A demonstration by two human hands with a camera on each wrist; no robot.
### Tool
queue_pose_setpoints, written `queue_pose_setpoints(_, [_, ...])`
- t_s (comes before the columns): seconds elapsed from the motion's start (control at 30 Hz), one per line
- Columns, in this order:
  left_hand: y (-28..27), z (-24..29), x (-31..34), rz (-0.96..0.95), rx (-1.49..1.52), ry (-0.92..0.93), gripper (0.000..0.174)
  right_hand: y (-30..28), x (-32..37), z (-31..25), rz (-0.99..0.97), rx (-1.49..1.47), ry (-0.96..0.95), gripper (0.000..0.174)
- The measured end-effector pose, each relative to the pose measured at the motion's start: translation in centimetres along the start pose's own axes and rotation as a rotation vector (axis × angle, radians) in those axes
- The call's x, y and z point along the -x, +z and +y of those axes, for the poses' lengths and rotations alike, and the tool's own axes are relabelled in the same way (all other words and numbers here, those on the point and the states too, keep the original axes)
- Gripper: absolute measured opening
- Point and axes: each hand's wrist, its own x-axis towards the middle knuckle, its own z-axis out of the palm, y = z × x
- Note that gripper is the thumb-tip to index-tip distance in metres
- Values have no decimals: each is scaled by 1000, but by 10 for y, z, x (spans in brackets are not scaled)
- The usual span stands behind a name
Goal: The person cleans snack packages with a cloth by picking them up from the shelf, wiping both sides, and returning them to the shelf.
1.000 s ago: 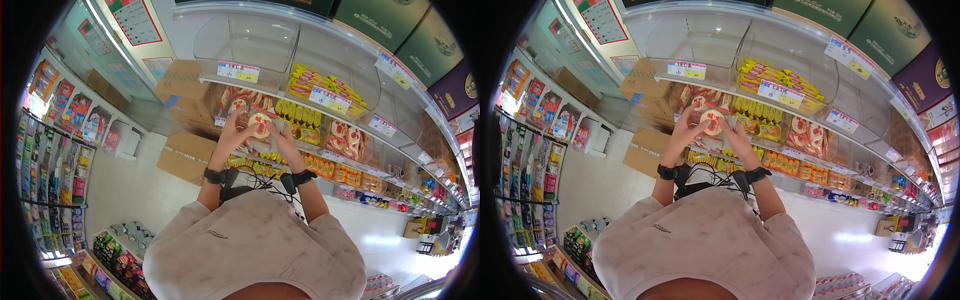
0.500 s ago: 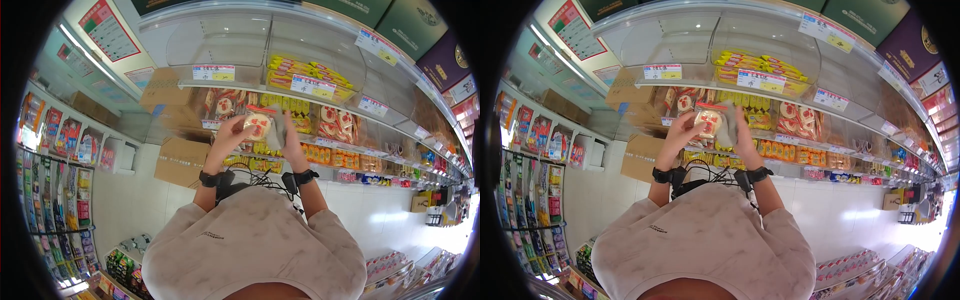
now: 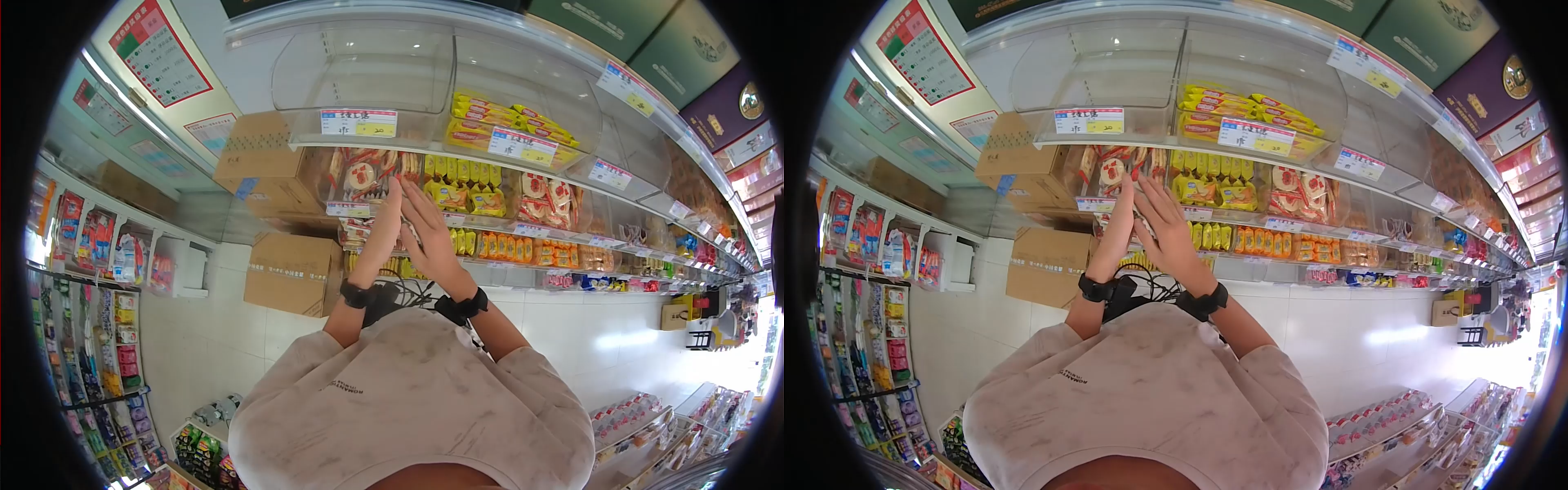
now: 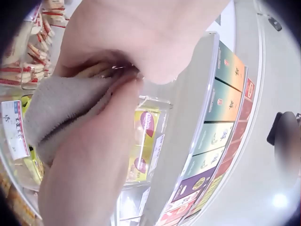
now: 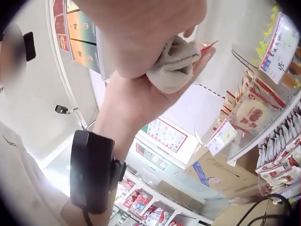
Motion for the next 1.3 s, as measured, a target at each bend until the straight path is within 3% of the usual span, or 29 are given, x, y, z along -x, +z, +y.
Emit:
queue_pose_setpoints(0.13, [-18, 0, -3, -62, -149, 14, 65, 13, -13, 3, -33, 131, 13, 42])
queue_pose_setpoints(0.2, [-31, -1, -5, -133, -358, -60, 62, 29, -15, 19, 8, 8, 109, 36])
queue_pose_setpoints(0.23, [-37, -6, -6, -138, -336, 43, 60, 34, -17, 25, 29, -51, 160, 34])
queue_pose_setpoints(0.3, [-47, -16, -6, -146, -284, 255, 55, 30, -25, 39, -17, -104, 525, 32])
queue_pose_setpoints(0.33, [-52, -13, -3, -180, -162, 222, 54, 27, -26, 44, -39, -128, 707, 33])
queue_pose_setpoints(0.4, [-60, -1, 3, -236, 86, 158, 52, 28, -19, 52, 70, -487, 843, 36])
queue_pose_setpoints(0.47, [-62, 6, 1, -172, 95, 310, 50, 31, -11, 49, 113, -921, 985, 40])
queue_pose_setpoints(0.5, [-62, 6, 1, -142, 96, 378, 49, 23, -18, 17, 111, -1174, 1064, 43])
queue_pose_setpoints(0.53, [-69, -3, -2, -129, 92, 308, 50, 19, -18, -4, 116, -1429, 1134, 46])
queue_pose_setpoints(0.6, [-86, -24, -16, -108, 81, 187, 52, 25, 2, -4, 42, -1184, 1031, 55])
queue_pose_setpoints(0.63, [-89, -18, -16, -132, 35, 237, 52, 28, 13, 1, 5, -1064, 979, 59])
queue_pose_setpoints(0.67, [-90, -13, -14, -156, -12, 283, 52, 31, 23, 7, -5, -824, 841, 54])
queue_pose_setpoints(0.7, [-92, -10, -13, -182, -60, 327, 52, 28, 19, 1, -33, -707, 847, 49])
queue_pose_setpoints(0.77, [-94, -23, -20, -194, -75, 227, 55, 20, 9, -11, -78, -472, 848, 39])
queue_pose_setpoints(0.9, [-89, -11, -11, -166, -146, -70, 60, 3, 6, -6, 59, -263, 795, 22])
queue_pose_setpoints(0.97, [-95, -16, -16, -371, 69, -281, 59, -10, -5, -11, 123, -16, 738, 22])
queue_pose_setpoints(1.0, [-96, -15, -19, -470, 175, -385, 59, -11, -1, -6, 83, 34, 576, 27])
queue_pose_setpoints(1.07, [-68, -10, -12, -402, 378, -298, 59, -7, 17, 2, -3, 128, 249, 42])
queue_pose_setpoints(1.1, [-56, -7, -10, -360, 478, -251, 58, -10, 13, -4, -96, 107, 219, 50])
queue_pose_setpoints(1.13, [-53, -14, -15, -363, 334, -96, 54, -14, 6, -17, -192, 82, 191, 58])
queue_pose_setpoints(1.2, [-49, -26, -20, -231, 142, -82, 51, -19, 12, -19, -355, 70, 176, 79])
queue_pose_setpoints(1.23, [-45, -31, -21, -170, 48, -75, 50, -27, 13, -18, -370, 40, 161, 78])
queue_pose_setpoints(1.3, [-31, -36, -21, -143, 193, -61, 47, -52, 12, -15, -389, -2, 136, 77])
